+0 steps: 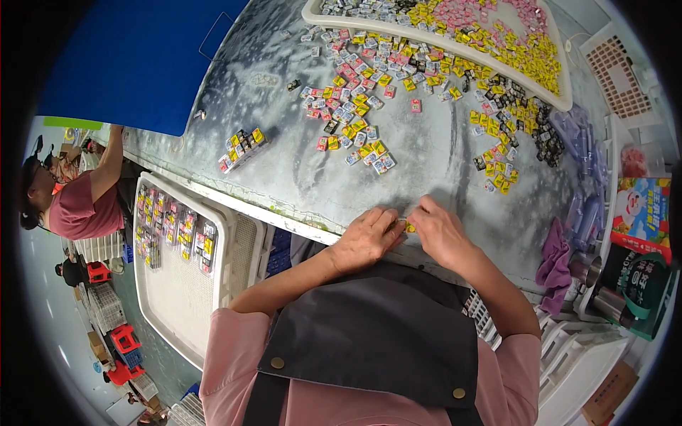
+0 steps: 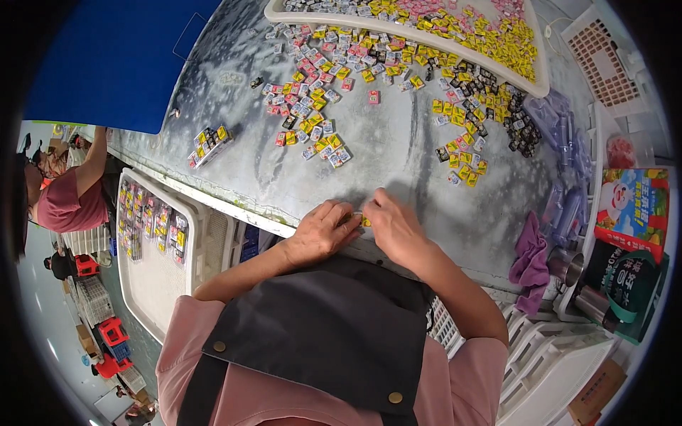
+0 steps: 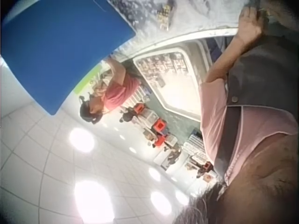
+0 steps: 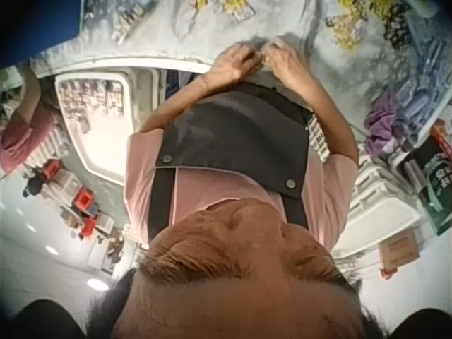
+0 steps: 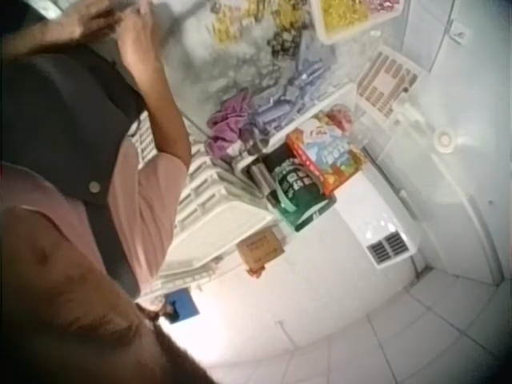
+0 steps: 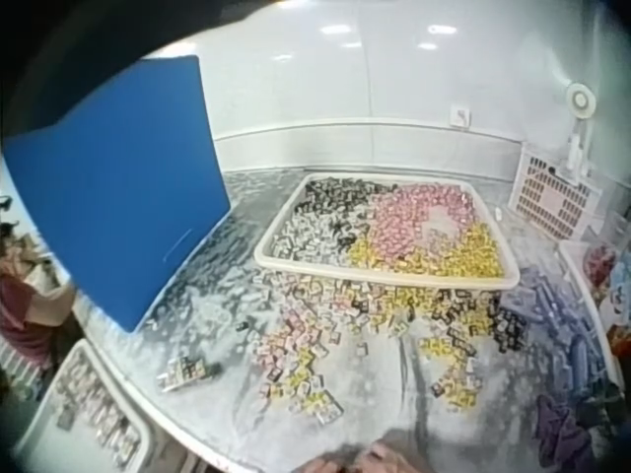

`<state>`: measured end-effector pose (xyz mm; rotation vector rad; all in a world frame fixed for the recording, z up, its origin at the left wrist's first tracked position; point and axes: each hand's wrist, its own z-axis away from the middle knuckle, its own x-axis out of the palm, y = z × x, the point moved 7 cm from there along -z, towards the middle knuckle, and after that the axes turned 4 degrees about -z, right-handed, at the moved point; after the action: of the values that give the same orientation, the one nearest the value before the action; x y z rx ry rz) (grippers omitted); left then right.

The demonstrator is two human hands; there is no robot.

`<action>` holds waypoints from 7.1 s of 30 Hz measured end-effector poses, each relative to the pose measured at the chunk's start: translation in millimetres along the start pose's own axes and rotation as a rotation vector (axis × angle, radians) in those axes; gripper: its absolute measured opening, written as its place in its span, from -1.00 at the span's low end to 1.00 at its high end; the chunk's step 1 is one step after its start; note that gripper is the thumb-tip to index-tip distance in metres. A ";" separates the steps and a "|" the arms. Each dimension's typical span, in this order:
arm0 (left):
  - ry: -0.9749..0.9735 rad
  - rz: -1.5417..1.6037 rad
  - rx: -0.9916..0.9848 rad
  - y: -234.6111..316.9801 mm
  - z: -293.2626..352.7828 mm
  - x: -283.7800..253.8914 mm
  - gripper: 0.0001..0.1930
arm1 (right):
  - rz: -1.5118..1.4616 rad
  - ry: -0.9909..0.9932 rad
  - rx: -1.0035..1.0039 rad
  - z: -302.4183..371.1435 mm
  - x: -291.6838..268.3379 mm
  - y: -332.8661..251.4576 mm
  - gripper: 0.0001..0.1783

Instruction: Sort and package small colorful toy components into plastic sleeves and bundle them with rubber bands.

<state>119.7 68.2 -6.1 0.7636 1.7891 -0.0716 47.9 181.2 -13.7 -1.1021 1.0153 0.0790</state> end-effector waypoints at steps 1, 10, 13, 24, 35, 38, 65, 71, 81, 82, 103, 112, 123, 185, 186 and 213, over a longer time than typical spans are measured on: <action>0.004 0.002 -0.002 0.3 -1.4 -1.1 -0.63 | 0.004 0.003 0.002 0.2 -1.6 2.0 -0.96; -0.019 -0.069 0.000 -3.6 -10.0 -6.3 -0.55 | -0.274 0.404 0.110 35.7 -62.6 27.8 -0.86; -0.087 -0.075 0.018 -9.1 -12.8 -3.1 -0.59 | -0.058 0.389 0.020 42.7 -51.5 9.0 -0.82; -0.126 -0.067 0.055 3.5 -23.3 15.7 -0.49 | 0.240 0.328 -0.064 42.4 -32.9 13.1 -0.76; -0.144 -0.140 0.098 3.6 -20.2 14.9 -0.47 | 0.111 0.518 0.052 31.4 -74.1 45.9 -0.73; -0.013 0.007 0.013 -2.6 -27.1 4.2 -0.46 | 0.436 0.585 0.054 9.8 -98.0 63.9 -0.76; 0.185 0.024 -0.148 -106.4 -103.9 11.2 -0.63 | -0.691 0.445 0.261 -92.1 -53.1 120.5 -0.81; 0.245 0.025 -0.194 -120.3 -95.8 1.6 -0.60 | -0.133 0.420 0.030 -135.7 -88.7 66.6 -0.80; 0.217 -0.107 -0.247 -129.3 -86.5 -10.1 -0.64 | 0.143 0.283 -0.017 -142.0 -101.8 87.1 -0.78; 0.225 -0.140 -0.235 -126.6 -88.7 -11.7 -0.65 | 0.144 0.282 -0.014 -136.2 -102.5 88.7 -0.78; 0.079 0.014 -0.202 -106.6 -100.7 6.3 -0.58 | 0.026 0.100 0.039 -93.2 -57.3 50.2 -0.70; 0.021 -0.166 -0.208 -106.7 -106.9 15.8 -0.65 | 0.132 0.109 0.092 -95.2 -53.1 54.4 -0.69; 0.013 -0.020 -0.204 -93.9 -109.5 9.6 -0.60 | 0.117 0.172 0.064 -78.6 -63.7 61.7 -0.72; -0.084 -0.069 -0.027 -24.7 -23.5 5.3 -0.46 | 0.312 0.048 -0.094 22.8 15.9 13.9 0.04; -0.085 -0.065 -0.028 -24.0 -22.2 3.8 -0.46 | 0.312 0.045 -0.091 22.2 13.6 11.2 0.04; 0.123 0.026 -0.379 -53.6 10.7 -34.8 -0.69 | 0.288 0.213 -0.157 2.0 3.2 -21.6 -0.25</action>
<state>105.8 5.6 3.3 0.5252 1.8355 0.3302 62.1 170.7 -0.7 -1.1155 1.3740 0.2814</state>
